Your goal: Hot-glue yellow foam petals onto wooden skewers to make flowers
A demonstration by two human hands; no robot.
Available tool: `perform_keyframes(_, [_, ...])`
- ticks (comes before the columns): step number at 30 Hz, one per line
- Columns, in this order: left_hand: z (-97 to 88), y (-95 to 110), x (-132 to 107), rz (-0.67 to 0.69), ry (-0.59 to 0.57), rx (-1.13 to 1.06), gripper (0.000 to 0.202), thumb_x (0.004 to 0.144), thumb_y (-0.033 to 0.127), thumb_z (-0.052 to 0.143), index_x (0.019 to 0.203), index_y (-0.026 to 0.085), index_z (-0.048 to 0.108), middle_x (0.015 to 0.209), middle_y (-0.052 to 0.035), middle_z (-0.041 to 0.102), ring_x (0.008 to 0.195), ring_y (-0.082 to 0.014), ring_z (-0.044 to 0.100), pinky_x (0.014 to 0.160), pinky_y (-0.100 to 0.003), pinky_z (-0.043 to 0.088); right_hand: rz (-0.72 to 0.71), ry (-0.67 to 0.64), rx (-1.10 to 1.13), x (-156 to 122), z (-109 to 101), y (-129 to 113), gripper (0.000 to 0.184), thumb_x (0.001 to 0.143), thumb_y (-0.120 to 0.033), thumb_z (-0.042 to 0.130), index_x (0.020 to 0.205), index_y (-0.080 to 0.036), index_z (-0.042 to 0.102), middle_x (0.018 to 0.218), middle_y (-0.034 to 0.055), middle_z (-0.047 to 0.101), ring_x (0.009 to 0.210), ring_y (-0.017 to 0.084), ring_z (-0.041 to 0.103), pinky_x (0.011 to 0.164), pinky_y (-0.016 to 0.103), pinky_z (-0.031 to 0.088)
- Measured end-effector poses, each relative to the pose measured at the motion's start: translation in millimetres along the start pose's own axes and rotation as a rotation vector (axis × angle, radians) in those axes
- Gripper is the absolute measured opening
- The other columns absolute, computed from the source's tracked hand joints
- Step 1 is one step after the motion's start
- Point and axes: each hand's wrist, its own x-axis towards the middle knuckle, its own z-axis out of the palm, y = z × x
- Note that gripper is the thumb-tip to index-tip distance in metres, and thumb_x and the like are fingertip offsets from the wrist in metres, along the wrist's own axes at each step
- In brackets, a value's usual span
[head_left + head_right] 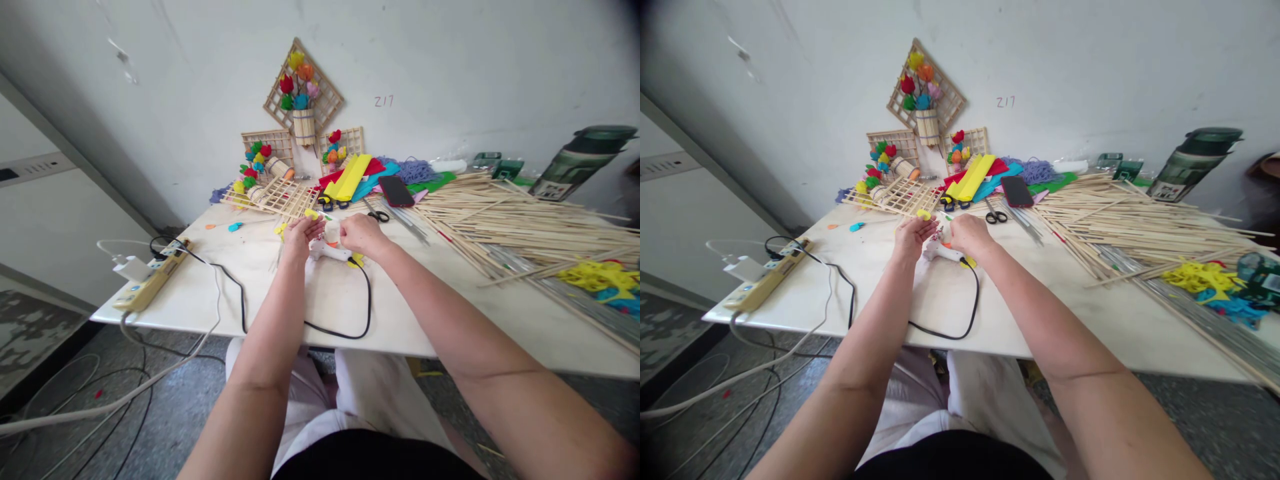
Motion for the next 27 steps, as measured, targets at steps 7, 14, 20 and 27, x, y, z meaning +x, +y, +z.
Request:
perform_keyframes(7, [2.4, 3.1, -1.3, -0.016, 0.012, -0.016, 0.024, 0.06, 0.028, 0.074, 0.073, 0.013, 0.06, 0.08, -0.0078, 0.071, 0.076, -0.0183, 0.069, 0.075, -0.03, 0.053, 0.008, 0.007, -0.034, -1.5, -0.4, -2.7, 0.026, 0.077, -0.029, 0.054, 0.086, -0.013, 0.071, 0.091, 0.0163, 0.07, 0.089, 0.028, 0.064, 0.07, 0.031, 0.044])
perform_keyframes(14, [1.6, 1.3, 0.3, -0.019, 0.005, -0.021, 0.023, 0.061, 0.028, 0.075, 0.072, 0.014, 0.059, 0.08, -0.0069, 0.071, 0.078, -0.0179, 0.069, 0.075, -0.029, 0.053, 0.007, 0.015, -0.044, -2.8, -1.0, -6.6, 0.026, 0.077, -0.025, 0.053, 0.089, -0.011, 0.071, 0.089, 0.0181, 0.07, 0.09, 0.029, 0.064, 0.07, 0.032, 0.044])
perform_keyframes(20, [0.0, 4.7, 0.3, -0.007, -0.022, -0.044, 0.021, 0.066, 0.028, 0.072, 0.073, 0.015, 0.058, 0.084, -0.0074, 0.071, 0.083, -0.0183, 0.069, 0.08, -0.031, 0.052, -0.006, 0.035, 0.124, -0.5, -4.2, 1.6, 0.019, 0.072, -0.031, 0.061, 0.073, -0.015, 0.071, 0.079, 0.0108, 0.071, 0.082, 0.023, 0.064, 0.065, 0.027, 0.041])
perform_keyframes(27, [0.2, 7.2, -2.9, -0.091, -0.163, -0.044, 0.018, 0.067, 0.024, 0.073, 0.066, 0.016, 0.056, 0.078, -0.0062, 0.072, 0.074, -0.0168, 0.069, 0.07, -0.027, 0.054, 0.088, 0.056, 0.763, 2.0, -10.3, 14.6, 0.041, 0.077, -0.051, 0.057, 0.061, -0.013, 0.06, 0.059, 0.0046, 0.062, 0.046, 0.009, 0.051, 0.044, 0.021, 0.036])
